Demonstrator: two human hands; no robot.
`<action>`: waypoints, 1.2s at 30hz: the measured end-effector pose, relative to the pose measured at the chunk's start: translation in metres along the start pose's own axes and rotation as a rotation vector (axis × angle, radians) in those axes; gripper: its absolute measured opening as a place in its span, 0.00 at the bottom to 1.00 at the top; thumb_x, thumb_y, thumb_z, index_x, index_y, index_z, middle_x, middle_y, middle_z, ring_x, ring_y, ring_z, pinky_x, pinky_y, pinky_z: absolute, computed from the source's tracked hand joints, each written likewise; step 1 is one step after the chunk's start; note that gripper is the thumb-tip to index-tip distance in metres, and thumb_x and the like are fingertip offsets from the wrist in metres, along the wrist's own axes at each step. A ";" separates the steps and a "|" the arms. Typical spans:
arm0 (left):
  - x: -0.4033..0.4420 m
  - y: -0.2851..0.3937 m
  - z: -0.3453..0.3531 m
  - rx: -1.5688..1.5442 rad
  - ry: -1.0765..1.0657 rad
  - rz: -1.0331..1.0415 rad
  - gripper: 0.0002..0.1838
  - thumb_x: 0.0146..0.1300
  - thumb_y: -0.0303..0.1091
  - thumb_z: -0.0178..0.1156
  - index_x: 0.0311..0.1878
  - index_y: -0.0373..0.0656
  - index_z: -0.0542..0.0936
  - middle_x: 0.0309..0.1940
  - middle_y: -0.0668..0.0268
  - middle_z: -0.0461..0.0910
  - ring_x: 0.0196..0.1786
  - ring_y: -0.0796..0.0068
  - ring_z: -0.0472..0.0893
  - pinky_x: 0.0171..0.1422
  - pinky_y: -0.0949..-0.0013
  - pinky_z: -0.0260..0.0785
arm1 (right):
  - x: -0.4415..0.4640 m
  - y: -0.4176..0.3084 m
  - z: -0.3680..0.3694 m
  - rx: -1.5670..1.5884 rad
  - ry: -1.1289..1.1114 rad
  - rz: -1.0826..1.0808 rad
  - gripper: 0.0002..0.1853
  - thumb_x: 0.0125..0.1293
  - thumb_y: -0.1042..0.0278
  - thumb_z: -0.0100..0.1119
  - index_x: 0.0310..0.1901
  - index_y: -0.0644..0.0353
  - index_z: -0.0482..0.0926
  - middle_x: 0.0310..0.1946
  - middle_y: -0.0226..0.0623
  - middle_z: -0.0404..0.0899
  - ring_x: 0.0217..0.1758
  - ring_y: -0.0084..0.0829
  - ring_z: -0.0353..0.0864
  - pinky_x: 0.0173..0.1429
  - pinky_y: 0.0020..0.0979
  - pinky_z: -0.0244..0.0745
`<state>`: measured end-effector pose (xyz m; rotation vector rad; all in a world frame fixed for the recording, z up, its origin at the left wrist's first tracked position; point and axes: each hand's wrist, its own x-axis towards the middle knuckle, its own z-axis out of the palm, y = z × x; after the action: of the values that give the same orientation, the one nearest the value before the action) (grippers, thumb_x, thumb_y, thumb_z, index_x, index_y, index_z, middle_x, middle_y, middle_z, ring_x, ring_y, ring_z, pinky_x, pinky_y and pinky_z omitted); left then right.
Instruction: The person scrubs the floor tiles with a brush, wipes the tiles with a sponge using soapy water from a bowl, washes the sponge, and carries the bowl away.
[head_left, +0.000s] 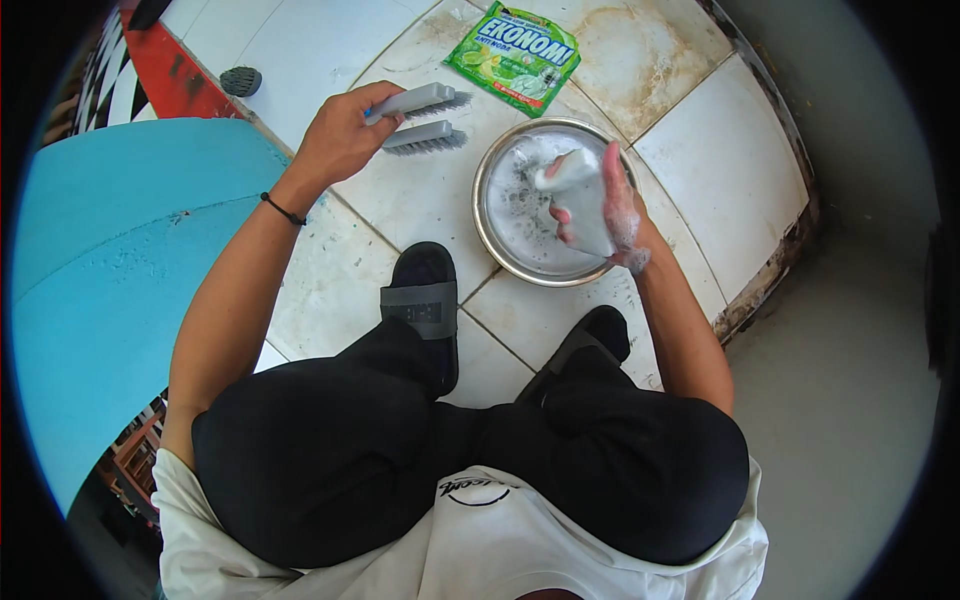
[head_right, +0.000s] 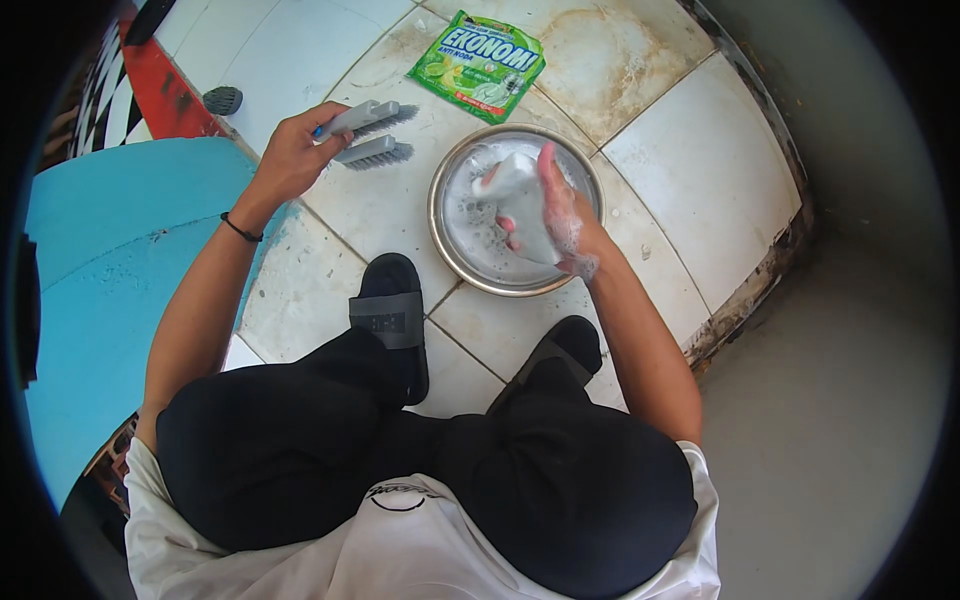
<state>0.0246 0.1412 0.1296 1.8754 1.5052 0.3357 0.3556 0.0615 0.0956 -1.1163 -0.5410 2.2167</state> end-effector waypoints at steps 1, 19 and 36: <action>-0.001 0.002 -0.001 -0.002 -0.002 0.001 0.12 0.66 0.33 0.60 0.51 0.44 0.82 0.38 0.59 0.85 0.37 0.66 0.82 0.47 0.66 0.73 | 0.003 0.004 -0.002 0.048 -0.033 0.007 0.35 0.72 0.26 0.41 0.48 0.55 0.78 0.36 0.35 0.76 0.28 0.25 0.74 0.28 0.30 0.73; 0.003 0.001 0.003 -0.008 -0.025 -0.023 0.12 0.66 0.30 0.62 0.52 0.42 0.81 0.33 0.67 0.82 0.32 0.80 0.74 0.39 0.72 0.69 | 0.017 0.015 0.017 -0.376 0.307 -0.037 0.20 0.72 0.53 0.59 0.25 0.57 0.76 0.20 0.29 0.74 0.21 0.21 0.69 0.26 0.28 0.63; 0.016 0.009 0.009 0.016 -0.020 0.010 0.14 0.65 0.32 0.63 0.52 0.42 0.82 0.37 0.59 0.85 0.37 0.70 0.81 0.47 0.68 0.72 | -0.001 0.042 0.017 -1.085 0.163 -0.174 0.28 0.70 0.49 0.62 0.60 0.59 0.66 0.47 0.58 0.79 0.55 0.53 0.80 0.59 0.45 0.72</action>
<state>0.0413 0.1519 0.1251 1.8937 1.4902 0.3093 0.3285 0.0280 0.0808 -1.6278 -1.7934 1.5968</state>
